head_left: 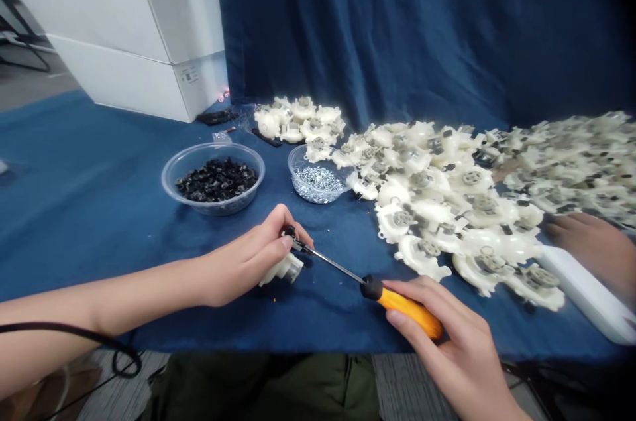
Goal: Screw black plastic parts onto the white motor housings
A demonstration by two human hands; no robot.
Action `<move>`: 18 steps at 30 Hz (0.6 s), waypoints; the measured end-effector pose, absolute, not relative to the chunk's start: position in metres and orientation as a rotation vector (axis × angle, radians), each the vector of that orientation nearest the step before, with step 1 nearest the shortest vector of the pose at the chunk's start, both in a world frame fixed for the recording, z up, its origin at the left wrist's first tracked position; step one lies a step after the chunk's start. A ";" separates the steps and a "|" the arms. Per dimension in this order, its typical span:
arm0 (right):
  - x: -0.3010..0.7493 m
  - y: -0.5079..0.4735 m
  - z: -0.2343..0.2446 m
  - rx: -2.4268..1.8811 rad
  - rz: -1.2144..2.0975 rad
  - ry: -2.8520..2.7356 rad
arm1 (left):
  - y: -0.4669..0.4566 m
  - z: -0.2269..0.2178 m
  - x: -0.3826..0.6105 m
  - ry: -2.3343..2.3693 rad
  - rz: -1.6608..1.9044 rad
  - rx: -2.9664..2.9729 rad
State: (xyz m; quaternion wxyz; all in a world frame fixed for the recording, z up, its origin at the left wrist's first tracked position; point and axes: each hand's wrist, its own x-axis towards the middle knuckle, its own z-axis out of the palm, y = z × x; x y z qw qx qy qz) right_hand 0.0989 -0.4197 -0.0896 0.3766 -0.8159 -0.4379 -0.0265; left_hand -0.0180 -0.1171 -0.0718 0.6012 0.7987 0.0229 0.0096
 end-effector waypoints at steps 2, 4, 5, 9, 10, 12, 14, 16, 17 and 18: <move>0.101 -0.421 -0.088 -2.085 0.038 -1.132 | -0.117 -0.072 -0.018 0.050 0.021 1.850; 0.103 -0.420 -0.089 -2.108 0.142 -1.124 | -0.117 -0.071 -0.018 0.045 0.021 1.845; 0.103 -0.420 -0.090 -2.124 0.158 -1.110 | -0.117 -0.071 -0.018 0.045 0.020 1.843; 0.101 -0.418 -0.094 -2.117 -0.060 -1.138 | -0.118 -0.070 -0.018 0.060 0.019 1.854; 0.100 -0.418 -0.095 -2.098 -0.153 -1.166 | -0.118 -0.070 -0.018 0.063 0.020 1.859; 0.098 -0.419 -0.094 -2.065 -0.318 -1.212 | -0.118 -0.071 -0.018 0.064 0.020 1.862; 0.098 -0.420 -0.092 -2.045 -0.382 -1.247 | -0.117 -0.071 -0.018 0.058 0.021 1.857; 0.099 -0.421 -0.090 -2.060 -0.245 -1.222 | -0.117 -0.071 -0.018 0.049 0.019 1.849; 0.100 -0.421 -0.088 -2.068 -0.097 -1.189 | -0.117 -0.070 -0.018 0.045 0.017 1.846; 0.101 -0.421 -0.087 -2.072 0.074 -1.137 | -0.117 -0.070 -0.018 0.044 0.015 1.843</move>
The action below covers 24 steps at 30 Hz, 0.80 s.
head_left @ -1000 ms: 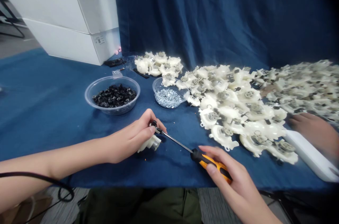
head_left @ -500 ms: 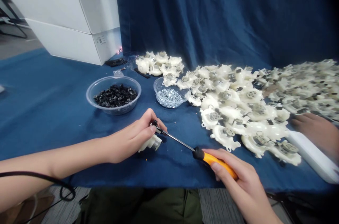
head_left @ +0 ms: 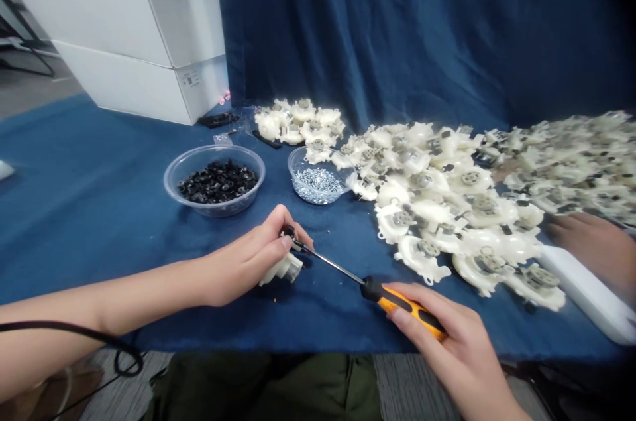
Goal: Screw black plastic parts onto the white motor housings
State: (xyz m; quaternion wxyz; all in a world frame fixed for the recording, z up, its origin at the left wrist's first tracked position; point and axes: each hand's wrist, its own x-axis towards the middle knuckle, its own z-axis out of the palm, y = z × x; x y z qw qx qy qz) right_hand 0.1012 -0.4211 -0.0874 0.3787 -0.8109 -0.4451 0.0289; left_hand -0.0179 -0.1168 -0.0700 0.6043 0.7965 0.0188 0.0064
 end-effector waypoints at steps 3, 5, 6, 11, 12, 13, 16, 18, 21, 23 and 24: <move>0.101 -0.418 -0.086 -2.087 0.388 -0.955 | -0.117 -0.070 -0.018 0.043 0.013 1.843; 0.099 -0.417 -0.087 -2.107 0.294 -0.926 | -0.117 -0.070 -0.018 0.049 0.014 1.848; 0.098 -0.416 -0.088 -2.114 0.181 -0.956 | -0.118 -0.070 -0.017 0.052 0.013 1.853; 0.096 -0.418 -0.093 -2.074 -0.366 -1.258 | -0.118 -0.069 -0.018 0.063 0.003 1.871; 0.097 -0.419 -0.093 -2.066 -0.376 -1.247 | -0.118 -0.069 -0.018 0.061 0.004 1.872; 0.097 -0.419 -0.092 -2.062 -0.322 -1.209 | -0.118 -0.069 -0.018 0.059 0.004 1.872; 0.098 -0.416 -0.087 -2.060 0.125 -0.988 | -0.118 -0.068 -0.019 0.053 0.000 1.870; 0.098 -0.414 -0.085 -2.044 0.391 -0.862 | -0.118 -0.068 -0.018 0.055 0.001 1.865; 0.098 -0.414 -0.087 -2.094 0.323 -0.892 | -0.117 -0.068 -0.018 0.057 0.005 1.866; 0.099 -0.416 -0.092 -2.138 -0.003 -1.068 | -0.117 -0.069 -0.018 0.052 0.000 1.884; 0.100 -0.418 -0.094 -2.136 -0.199 -1.175 | -0.117 -0.069 -0.018 0.048 -0.003 1.894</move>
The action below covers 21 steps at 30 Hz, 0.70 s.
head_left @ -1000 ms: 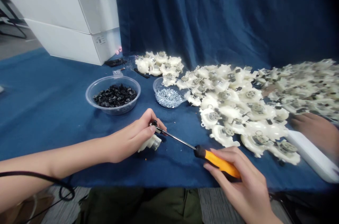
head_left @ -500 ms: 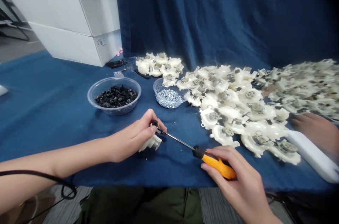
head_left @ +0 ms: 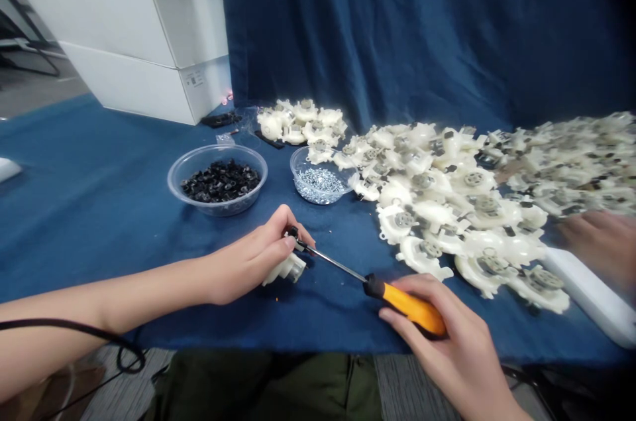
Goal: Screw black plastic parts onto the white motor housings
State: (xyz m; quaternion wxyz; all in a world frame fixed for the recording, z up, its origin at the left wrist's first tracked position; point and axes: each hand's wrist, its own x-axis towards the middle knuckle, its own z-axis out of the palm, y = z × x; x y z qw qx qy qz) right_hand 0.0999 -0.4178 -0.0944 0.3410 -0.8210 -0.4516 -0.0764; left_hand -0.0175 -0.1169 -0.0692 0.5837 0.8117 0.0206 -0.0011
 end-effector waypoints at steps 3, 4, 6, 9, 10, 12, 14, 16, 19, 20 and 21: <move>0.101 -0.421 -0.098 -2.038 -0.592 -1.396 | -0.117 -0.070 -0.018 0.040 -0.005 1.906; 0.102 -0.422 -0.098 -2.019 -0.576 -1.404 | -0.117 -0.070 -0.018 0.039 -0.004 1.900; 0.103 -0.420 -0.094 -2.033 -0.304 -1.325 | -0.117 -0.070 -0.018 0.046 0.001 1.882; 0.104 -0.416 -0.086 -2.077 0.301 -1.093 | -0.117 -0.070 -0.018 0.052 0.003 1.872; 0.104 -0.415 -0.085 -2.088 0.413 -1.030 | -0.117 -0.070 -0.018 0.051 0.004 1.873; 0.103 -0.415 -0.085 -2.126 0.378 -0.987 | -0.117 -0.070 -0.018 0.049 0.007 1.871; 0.101 -0.416 -0.090 -2.144 0.071 -1.080 | -0.117 -0.070 -0.017 0.050 0.008 1.874; 0.099 -0.419 -0.095 -2.105 -0.278 -1.224 | -0.118 -0.070 -0.017 0.056 0.002 1.889; 0.095 -0.419 -0.096 -2.031 -0.343 -1.247 | -0.118 -0.069 -0.018 0.062 -0.011 1.894; 0.095 -0.418 -0.094 -2.040 -0.187 -1.164 | -0.118 -0.069 -0.018 0.059 -0.013 1.886; 0.095 -0.417 -0.091 -2.050 0.034 -1.050 | -0.118 -0.069 -0.018 0.053 -0.013 1.880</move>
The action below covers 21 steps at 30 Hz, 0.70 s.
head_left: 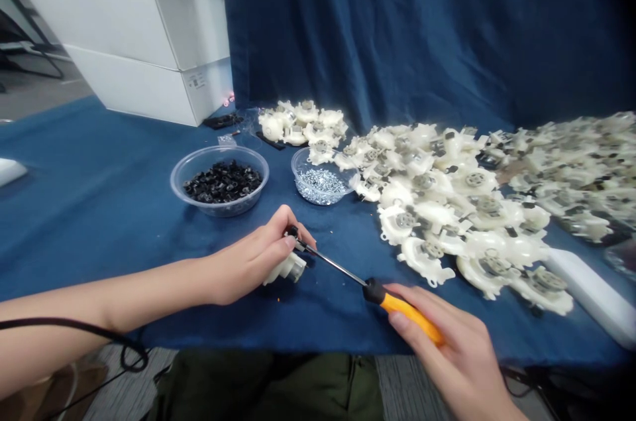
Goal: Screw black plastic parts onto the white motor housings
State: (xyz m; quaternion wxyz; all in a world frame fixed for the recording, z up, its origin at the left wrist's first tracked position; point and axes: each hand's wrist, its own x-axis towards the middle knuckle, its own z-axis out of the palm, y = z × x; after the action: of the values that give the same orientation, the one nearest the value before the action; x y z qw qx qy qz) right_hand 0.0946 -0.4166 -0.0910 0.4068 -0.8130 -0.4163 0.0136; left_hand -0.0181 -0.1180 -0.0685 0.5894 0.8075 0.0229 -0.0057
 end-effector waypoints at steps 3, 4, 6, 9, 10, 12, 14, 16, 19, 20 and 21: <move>0.097 -0.412 -0.082 -2.047 0.591 -0.735 | -0.118 -0.069 -0.018 0.041 -0.013 1.889; 0.098 -0.411 -0.081 -2.062 0.612 -0.710 | -0.118 -0.069 -0.018 0.041 -0.014 1.897; 0.100 -0.412 -0.083 -2.116 0.391 -0.846 | -0.117 -0.070 -0.017 0.044 -0.015 1.906; 0.100 -0.417 -0.093 -2.129 -0.213 -1.201 | -0.118 -0.070 -0.017 0.045 -0.010 1.911; 0.099 -0.418 -0.096 -2.097 -0.372 -1.288 | -0.118 -0.070 -0.017 0.045 -0.009 1.913; 0.098 -0.419 -0.098 -2.041 -0.485 -1.354 | -0.118 -0.070 -0.018 0.050 -0.004 1.910; 0.097 -0.417 -0.094 -2.040 -0.246 -1.293 | -0.118 -0.069 -0.018 0.050 0.001 1.895; 0.099 -0.414 -0.087 -2.075 0.178 -1.176 | -0.118 -0.069 -0.018 0.038 -0.001 1.891; 0.101 -0.411 -0.082 -2.131 0.437 -1.095 | -0.117 -0.069 -0.018 0.029 -0.014 1.898; 0.101 -0.411 -0.083 -2.150 0.324 -1.117 | -0.117 -0.069 -0.018 0.033 -0.015 1.901; 0.101 -0.412 -0.086 -2.156 0.139 -1.163 | -0.117 -0.069 -0.018 0.038 -0.014 1.904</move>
State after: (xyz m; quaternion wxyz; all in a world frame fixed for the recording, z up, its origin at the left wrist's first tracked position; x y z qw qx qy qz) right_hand 0.1009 -0.4121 -0.0857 0.3370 -0.8272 -0.4464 0.0534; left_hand -0.0182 -0.1171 -0.0688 0.5798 0.8146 0.0162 -0.0059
